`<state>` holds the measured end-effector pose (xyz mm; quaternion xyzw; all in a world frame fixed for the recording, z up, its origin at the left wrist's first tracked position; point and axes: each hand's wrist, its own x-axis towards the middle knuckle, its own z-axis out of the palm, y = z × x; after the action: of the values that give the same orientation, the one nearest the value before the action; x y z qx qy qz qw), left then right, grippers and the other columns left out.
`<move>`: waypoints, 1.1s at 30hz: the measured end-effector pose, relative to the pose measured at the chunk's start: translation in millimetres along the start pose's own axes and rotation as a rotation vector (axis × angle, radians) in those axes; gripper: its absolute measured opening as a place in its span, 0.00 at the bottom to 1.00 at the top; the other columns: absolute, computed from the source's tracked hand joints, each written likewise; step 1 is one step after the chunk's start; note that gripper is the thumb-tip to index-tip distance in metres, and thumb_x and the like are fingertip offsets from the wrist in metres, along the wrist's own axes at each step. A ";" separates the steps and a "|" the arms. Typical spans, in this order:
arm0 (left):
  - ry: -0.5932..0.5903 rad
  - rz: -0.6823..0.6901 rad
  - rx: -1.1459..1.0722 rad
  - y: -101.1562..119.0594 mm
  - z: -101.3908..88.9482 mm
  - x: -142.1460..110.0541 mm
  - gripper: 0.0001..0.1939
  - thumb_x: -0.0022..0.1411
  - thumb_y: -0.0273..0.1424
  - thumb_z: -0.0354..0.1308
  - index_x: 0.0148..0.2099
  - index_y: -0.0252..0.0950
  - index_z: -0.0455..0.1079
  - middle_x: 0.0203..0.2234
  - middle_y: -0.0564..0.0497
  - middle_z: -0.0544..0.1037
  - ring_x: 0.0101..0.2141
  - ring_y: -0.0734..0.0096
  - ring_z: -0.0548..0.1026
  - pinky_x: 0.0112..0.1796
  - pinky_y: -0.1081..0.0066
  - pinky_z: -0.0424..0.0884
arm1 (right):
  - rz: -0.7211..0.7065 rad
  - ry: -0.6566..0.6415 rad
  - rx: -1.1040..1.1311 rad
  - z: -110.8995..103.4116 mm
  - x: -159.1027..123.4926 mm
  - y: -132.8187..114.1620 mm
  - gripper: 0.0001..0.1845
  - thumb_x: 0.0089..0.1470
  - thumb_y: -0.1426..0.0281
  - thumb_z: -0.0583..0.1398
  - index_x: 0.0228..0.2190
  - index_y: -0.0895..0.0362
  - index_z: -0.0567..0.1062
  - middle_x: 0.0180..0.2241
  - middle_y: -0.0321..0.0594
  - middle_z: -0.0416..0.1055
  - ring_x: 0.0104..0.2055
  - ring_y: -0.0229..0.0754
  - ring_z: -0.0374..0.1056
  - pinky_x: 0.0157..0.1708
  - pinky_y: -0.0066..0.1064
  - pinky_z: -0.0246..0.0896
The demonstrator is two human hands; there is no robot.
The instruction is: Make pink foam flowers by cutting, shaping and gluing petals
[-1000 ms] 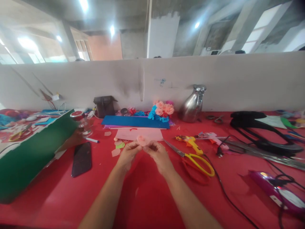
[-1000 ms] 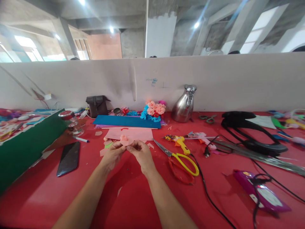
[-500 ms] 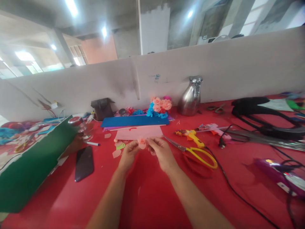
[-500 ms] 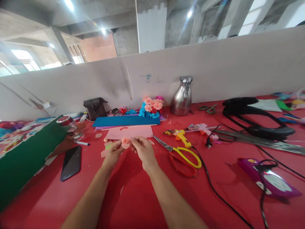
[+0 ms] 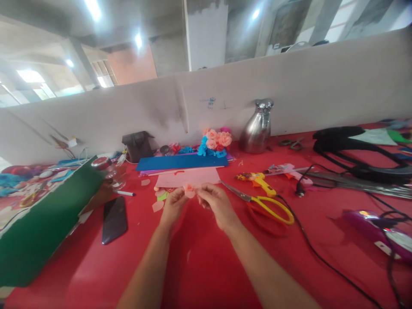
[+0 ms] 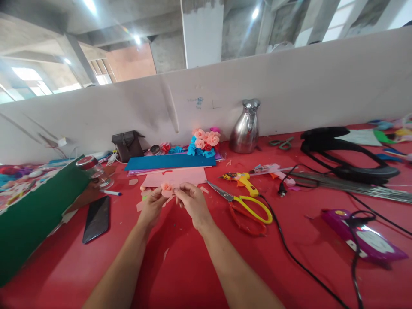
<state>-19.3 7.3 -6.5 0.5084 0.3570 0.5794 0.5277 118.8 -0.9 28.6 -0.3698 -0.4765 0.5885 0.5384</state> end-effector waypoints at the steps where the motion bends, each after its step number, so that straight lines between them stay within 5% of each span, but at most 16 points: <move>1: 0.009 0.005 -0.001 -0.2 -0.1 0.3 0.11 0.52 0.34 0.62 0.38 0.36 0.75 0.34 0.48 0.78 0.39 0.66 0.73 0.45 0.67 0.64 | -0.013 0.023 0.017 -0.2 0.0 -0.1 0.14 0.43 0.62 0.62 0.17 0.57 0.68 0.14 0.31 0.62 0.17 0.31 0.54 0.18 0.25 0.46; 5: 0.063 0.028 0.015 -2.2 -1.8 1.2 0.11 0.52 0.34 0.61 0.39 0.37 0.75 0.35 0.49 0.78 0.40 0.67 0.73 0.44 0.69 0.65 | 0.047 0.097 0.053 1.6 -1.7 1.8 0.18 0.44 0.57 0.61 0.17 0.58 0.71 0.13 0.33 0.64 0.15 0.31 0.54 0.16 0.25 0.43; 11: 0.035 0.023 -0.007 -4.3 -5.4 1.2 0.12 0.52 0.35 0.61 0.39 0.37 0.74 0.34 0.49 0.78 0.38 0.66 0.73 0.42 0.68 0.66 | 0.248 -0.033 0.106 9.7 -5.5 12.5 0.20 0.45 0.54 0.61 0.26 0.59 0.77 0.13 0.35 0.67 0.13 0.29 0.54 0.15 0.24 0.39; 22: 0.043 0.032 0.032 -2.2 -1.8 0.7 0.12 0.51 0.35 0.62 0.39 0.36 0.75 0.33 0.49 0.78 0.38 0.65 0.73 0.41 0.69 0.67 | 0.042 0.062 0.056 14.6 -8.4 4.4 0.13 0.43 0.60 0.63 0.20 0.57 0.75 0.12 0.30 0.60 0.15 0.30 0.51 0.16 0.25 0.44; 28: 0.061 0.034 0.041 -1.8 -1.1 0.6 0.11 0.52 0.34 0.61 0.39 0.36 0.75 0.34 0.49 0.78 0.38 0.67 0.73 0.42 0.70 0.66 | -0.101 0.170 0.055 11.5 -9.0 5.7 0.10 0.44 0.62 0.62 0.27 0.55 0.73 0.15 0.30 0.63 0.16 0.32 0.54 0.17 0.25 0.45; 33: 0.045 0.037 0.016 -5.9 -2.2 0.8 0.11 0.52 0.32 0.61 0.40 0.37 0.75 0.35 0.50 0.78 0.38 0.67 0.73 0.44 0.68 0.65 | -0.013 0.197 0.114 6.0 -2.1 6.8 0.13 0.44 0.58 0.61 0.26 0.55 0.70 0.20 0.31 0.65 0.19 0.32 0.57 0.17 0.25 0.44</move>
<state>-20.0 9.5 -12.4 0.5061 0.3638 0.5975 0.5045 111.5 -3.8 23.6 -0.3914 -0.3894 0.5718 0.6068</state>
